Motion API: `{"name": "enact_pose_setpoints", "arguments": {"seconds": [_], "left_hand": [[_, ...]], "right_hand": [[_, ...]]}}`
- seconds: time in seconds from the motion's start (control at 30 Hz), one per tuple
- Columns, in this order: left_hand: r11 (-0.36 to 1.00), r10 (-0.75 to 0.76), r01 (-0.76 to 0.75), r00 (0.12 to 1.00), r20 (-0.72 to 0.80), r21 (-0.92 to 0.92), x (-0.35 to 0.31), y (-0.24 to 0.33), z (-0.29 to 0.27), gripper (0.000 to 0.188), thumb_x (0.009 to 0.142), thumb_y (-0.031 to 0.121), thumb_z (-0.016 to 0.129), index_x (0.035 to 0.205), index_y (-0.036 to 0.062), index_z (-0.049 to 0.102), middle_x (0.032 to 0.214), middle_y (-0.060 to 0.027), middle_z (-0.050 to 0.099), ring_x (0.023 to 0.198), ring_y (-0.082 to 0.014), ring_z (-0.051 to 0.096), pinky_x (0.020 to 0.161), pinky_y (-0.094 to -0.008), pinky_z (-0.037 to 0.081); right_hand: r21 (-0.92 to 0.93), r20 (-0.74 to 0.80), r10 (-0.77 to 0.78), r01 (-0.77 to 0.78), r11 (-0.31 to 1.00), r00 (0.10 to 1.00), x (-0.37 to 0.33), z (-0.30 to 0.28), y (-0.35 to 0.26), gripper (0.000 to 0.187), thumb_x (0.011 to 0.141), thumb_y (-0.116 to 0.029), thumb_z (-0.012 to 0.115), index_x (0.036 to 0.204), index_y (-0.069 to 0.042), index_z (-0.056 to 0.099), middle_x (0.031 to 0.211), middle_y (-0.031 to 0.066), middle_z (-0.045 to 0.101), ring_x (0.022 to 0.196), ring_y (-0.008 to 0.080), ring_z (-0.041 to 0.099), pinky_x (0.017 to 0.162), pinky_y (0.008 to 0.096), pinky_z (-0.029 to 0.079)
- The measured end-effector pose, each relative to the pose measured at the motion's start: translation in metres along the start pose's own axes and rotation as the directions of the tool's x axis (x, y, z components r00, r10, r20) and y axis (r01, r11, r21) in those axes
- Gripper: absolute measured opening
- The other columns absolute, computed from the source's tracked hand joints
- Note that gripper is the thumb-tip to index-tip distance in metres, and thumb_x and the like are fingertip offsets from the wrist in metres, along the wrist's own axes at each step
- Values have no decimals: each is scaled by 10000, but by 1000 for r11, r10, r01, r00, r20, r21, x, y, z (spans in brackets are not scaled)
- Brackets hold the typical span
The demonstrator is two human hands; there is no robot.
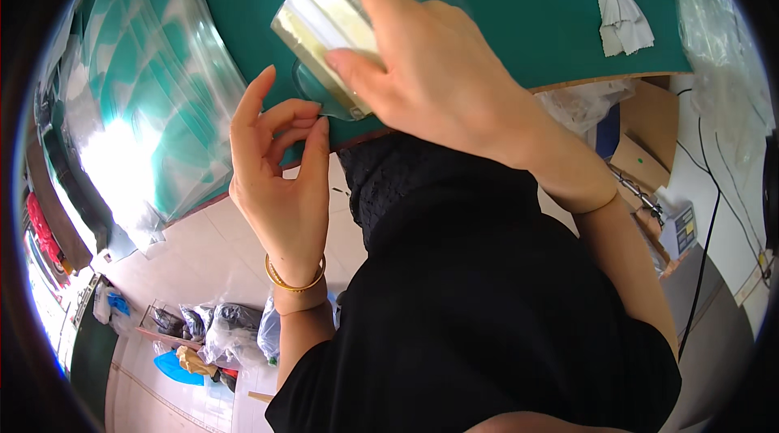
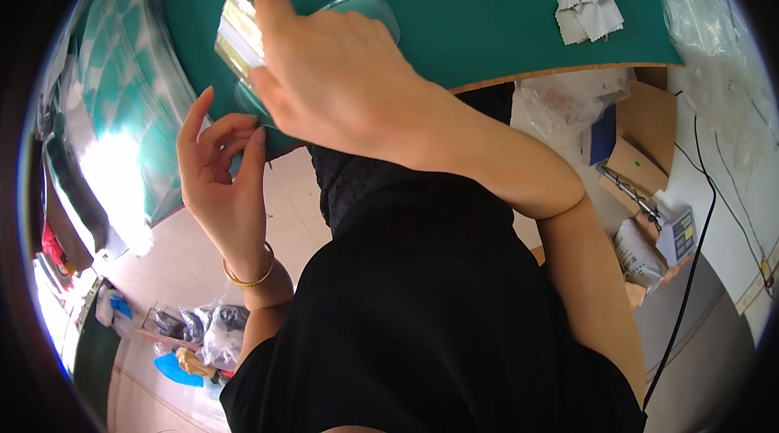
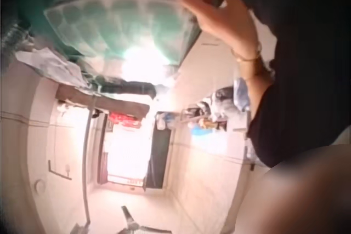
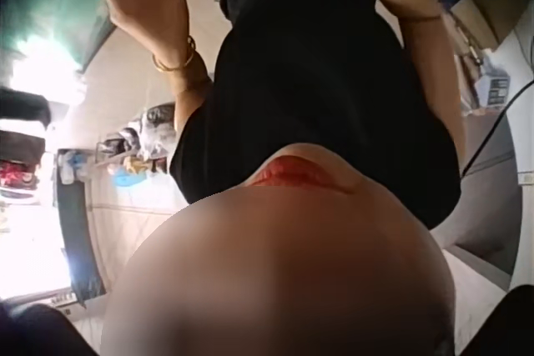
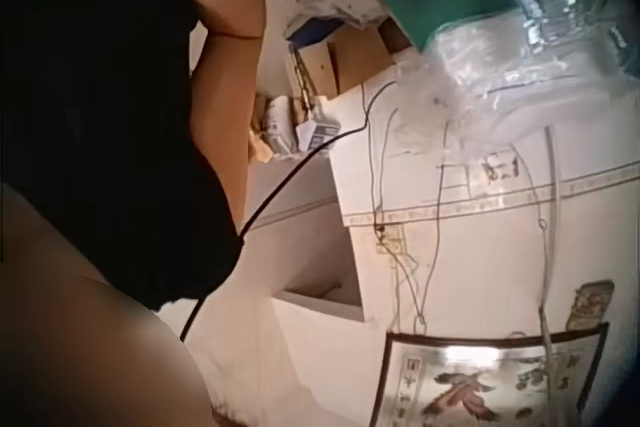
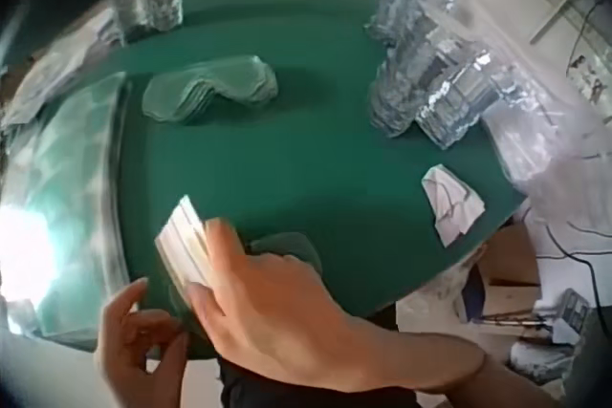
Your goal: The recorder is wiping individual plastic safety glasses lenses with a cloth and then packaging them into plastic bags at a green workbench.
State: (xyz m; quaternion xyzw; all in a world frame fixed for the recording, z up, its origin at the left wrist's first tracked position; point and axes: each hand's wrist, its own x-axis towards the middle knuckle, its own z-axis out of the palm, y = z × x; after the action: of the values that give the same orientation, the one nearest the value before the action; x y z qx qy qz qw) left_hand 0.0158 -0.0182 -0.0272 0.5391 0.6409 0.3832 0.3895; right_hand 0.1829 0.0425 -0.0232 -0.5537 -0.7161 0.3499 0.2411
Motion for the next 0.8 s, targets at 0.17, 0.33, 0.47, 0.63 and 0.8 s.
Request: {"name": "enact_pose_setpoints", "arguments": {"seconds": [0.17,0.33,0.47,0.63,0.8], "left_hand": [[999,25,-24,999,-28,21,-2,-2,1,534,814,-138,671,1313,-5,535,961,-78,674,832,-114,669,764,-236,561],[977,76,-77,997,13,197,3,8,-21,340,830,-86,685,1159,-4,650,944,-78,686,818,-122,674,756,-251,566],[826,350,-410,911,219,387,33,39,-21,281,806,-8,727,1081,-9,669,996,-142,677,875,-233,674,766,-322,541],[546,548,-726,687,477,418,76,43,21,416,732,92,733,1091,-50,578,998,-165,578,939,-341,552,840,-396,474],[597,365,-670,716,594,441,89,45,21,266,722,50,691,948,-38,580,902,-173,588,862,-341,597,749,-422,505]], "right_hand": [[7,131,12,-13,1000,991,7,5,-8,333,862,-182,700,986,22,466,700,226,645,638,423,649,544,457,509],[122,-179,-70,93,988,981,6,-37,40,448,915,-280,621,1152,84,513,750,210,675,706,404,669,619,454,523],[-22,-385,-140,142,990,912,5,-100,93,438,937,-233,632,1249,51,516,863,160,676,756,216,648,733,329,515],[-569,-408,39,-287,771,912,-30,-139,77,509,933,-328,651,1312,-3,554,887,131,690,754,236,643,724,334,509],[-221,-512,-9,-121,968,859,-41,-206,18,276,930,-238,676,757,-34,606,550,-50,472,552,18,417,507,212,313]]}}
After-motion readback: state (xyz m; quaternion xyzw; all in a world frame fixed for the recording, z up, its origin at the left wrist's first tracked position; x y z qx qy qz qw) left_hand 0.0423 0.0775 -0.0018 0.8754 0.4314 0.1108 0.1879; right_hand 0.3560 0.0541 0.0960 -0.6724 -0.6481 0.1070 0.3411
